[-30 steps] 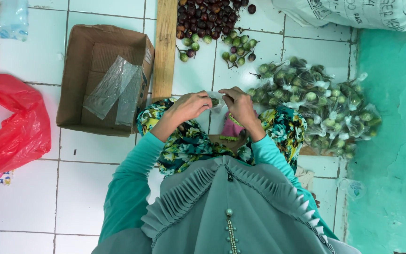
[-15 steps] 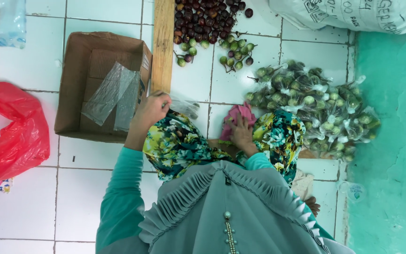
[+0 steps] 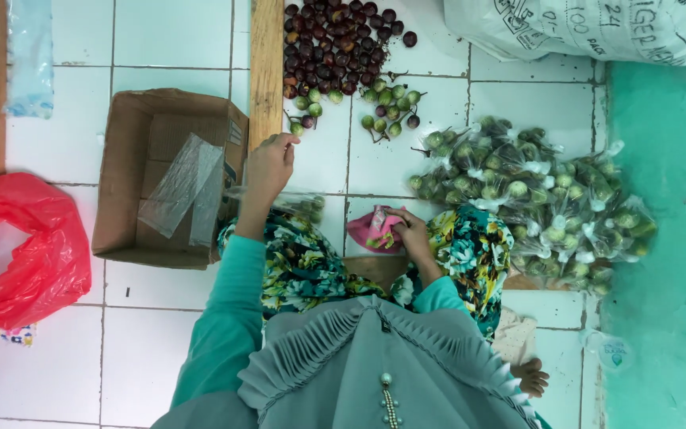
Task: Sorting small eggplants and placing them into plastic bags
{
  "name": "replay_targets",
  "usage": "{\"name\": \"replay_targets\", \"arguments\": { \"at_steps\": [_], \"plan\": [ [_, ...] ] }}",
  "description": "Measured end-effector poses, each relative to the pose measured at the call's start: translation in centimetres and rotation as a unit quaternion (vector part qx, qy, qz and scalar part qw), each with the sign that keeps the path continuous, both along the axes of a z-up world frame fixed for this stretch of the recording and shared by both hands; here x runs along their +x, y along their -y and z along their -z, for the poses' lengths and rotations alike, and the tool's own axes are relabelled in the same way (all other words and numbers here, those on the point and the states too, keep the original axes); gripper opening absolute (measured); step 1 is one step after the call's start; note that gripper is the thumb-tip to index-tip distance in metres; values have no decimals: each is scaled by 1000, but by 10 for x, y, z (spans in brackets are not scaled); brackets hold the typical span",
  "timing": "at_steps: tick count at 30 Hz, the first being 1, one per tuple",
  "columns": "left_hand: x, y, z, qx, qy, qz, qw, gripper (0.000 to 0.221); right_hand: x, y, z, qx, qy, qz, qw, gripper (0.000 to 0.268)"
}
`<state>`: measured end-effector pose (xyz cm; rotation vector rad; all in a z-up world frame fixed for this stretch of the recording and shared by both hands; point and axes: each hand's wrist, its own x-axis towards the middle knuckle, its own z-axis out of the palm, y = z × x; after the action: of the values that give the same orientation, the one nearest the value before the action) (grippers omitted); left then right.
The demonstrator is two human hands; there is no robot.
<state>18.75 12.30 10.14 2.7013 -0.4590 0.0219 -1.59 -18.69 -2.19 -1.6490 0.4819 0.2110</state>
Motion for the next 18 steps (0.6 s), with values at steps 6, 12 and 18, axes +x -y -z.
{"name": "replay_targets", "arguments": {
  "at_steps": [6, 12, 18],
  "plan": [
    [71, 86, 155, 41, -76, 3, 996, 12, 15, 23, 54, 266, 23, 231, 936, 56],
    [102, 199, 194, 148, -18, 99, 984, 21, 33, 34, -11, 439, 38, 282, 852, 37],
    [136, 268, 167, 364, 59, 38, 929, 23, 34, 32, 22, 489, 93, 246, 832, 43]
  ]
}}
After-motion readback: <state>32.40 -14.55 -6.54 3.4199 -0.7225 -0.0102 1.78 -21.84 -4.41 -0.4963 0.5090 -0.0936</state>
